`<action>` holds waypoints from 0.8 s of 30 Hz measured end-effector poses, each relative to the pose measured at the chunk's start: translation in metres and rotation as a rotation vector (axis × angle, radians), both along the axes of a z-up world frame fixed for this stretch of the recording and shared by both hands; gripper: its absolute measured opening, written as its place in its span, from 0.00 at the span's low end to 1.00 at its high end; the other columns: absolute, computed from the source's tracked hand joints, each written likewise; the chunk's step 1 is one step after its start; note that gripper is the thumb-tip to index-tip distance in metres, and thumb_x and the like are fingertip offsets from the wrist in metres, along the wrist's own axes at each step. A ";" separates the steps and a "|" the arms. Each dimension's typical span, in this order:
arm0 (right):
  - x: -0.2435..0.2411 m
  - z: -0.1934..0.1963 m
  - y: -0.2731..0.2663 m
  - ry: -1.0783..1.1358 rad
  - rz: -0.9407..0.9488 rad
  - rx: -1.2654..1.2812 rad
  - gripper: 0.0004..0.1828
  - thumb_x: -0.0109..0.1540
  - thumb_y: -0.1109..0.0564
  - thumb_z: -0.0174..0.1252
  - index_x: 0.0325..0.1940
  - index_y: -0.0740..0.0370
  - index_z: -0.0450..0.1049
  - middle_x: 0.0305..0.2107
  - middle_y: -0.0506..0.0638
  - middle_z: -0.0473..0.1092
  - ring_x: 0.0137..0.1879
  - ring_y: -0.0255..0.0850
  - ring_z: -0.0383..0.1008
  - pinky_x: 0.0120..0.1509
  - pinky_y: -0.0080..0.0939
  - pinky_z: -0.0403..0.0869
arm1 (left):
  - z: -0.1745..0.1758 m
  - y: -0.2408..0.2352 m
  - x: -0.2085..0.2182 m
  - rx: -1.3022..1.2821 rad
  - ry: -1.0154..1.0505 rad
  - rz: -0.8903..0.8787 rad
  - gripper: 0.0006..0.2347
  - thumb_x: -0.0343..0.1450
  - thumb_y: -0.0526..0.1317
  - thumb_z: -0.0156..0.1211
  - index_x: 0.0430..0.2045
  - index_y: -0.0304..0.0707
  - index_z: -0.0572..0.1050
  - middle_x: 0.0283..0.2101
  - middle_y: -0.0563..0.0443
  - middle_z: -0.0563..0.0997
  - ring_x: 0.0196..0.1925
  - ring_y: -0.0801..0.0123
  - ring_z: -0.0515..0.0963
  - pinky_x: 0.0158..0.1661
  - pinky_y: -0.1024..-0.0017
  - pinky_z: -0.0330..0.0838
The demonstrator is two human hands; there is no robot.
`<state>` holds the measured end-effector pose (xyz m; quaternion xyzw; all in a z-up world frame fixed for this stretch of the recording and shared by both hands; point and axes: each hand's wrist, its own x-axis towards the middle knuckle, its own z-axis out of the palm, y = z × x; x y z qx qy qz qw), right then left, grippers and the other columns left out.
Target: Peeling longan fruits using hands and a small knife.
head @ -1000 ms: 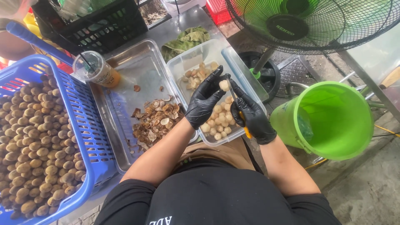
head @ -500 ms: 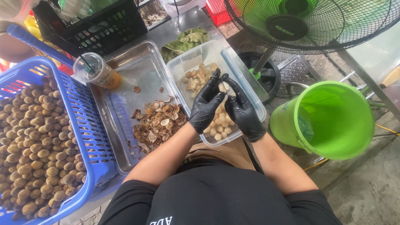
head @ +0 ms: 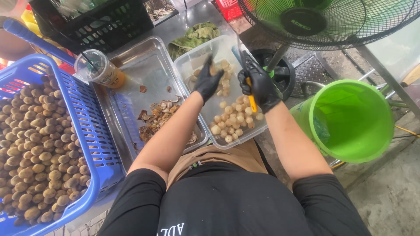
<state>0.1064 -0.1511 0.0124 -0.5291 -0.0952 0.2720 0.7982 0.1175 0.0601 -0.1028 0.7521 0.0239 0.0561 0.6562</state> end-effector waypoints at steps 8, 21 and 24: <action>-0.033 0.002 -0.025 0.177 -0.147 0.091 0.23 0.74 0.49 0.39 0.72 0.53 0.62 0.24 0.44 0.62 0.23 0.31 0.58 0.25 0.30 0.60 | -0.020 -0.070 -0.011 0.752 0.245 -0.484 0.22 0.67 0.39 0.57 0.59 0.52 0.74 0.57 0.43 0.79 0.58 0.52 0.79 0.58 0.63 0.72; -0.072 0.005 -0.051 0.135 -0.163 -0.019 0.26 0.74 0.48 0.40 0.75 0.55 0.61 0.23 0.43 0.61 0.24 0.29 0.57 0.27 0.29 0.60 | -0.082 -0.065 0.016 0.766 0.489 -0.414 0.19 0.65 0.46 0.64 0.51 0.46 0.79 0.54 0.43 0.81 0.57 0.54 0.79 0.58 0.63 0.73; -0.079 0.011 -0.051 0.093 -0.124 -0.009 0.26 0.74 0.49 0.39 0.77 0.56 0.60 0.23 0.42 0.60 0.24 0.28 0.56 0.28 0.28 0.60 | -0.055 -0.048 -0.001 0.628 0.381 -0.375 0.21 0.67 0.44 0.65 0.56 0.47 0.75 0.54 0.44 0.81 0.57 0.56 0.80 0.57 0.65 0.74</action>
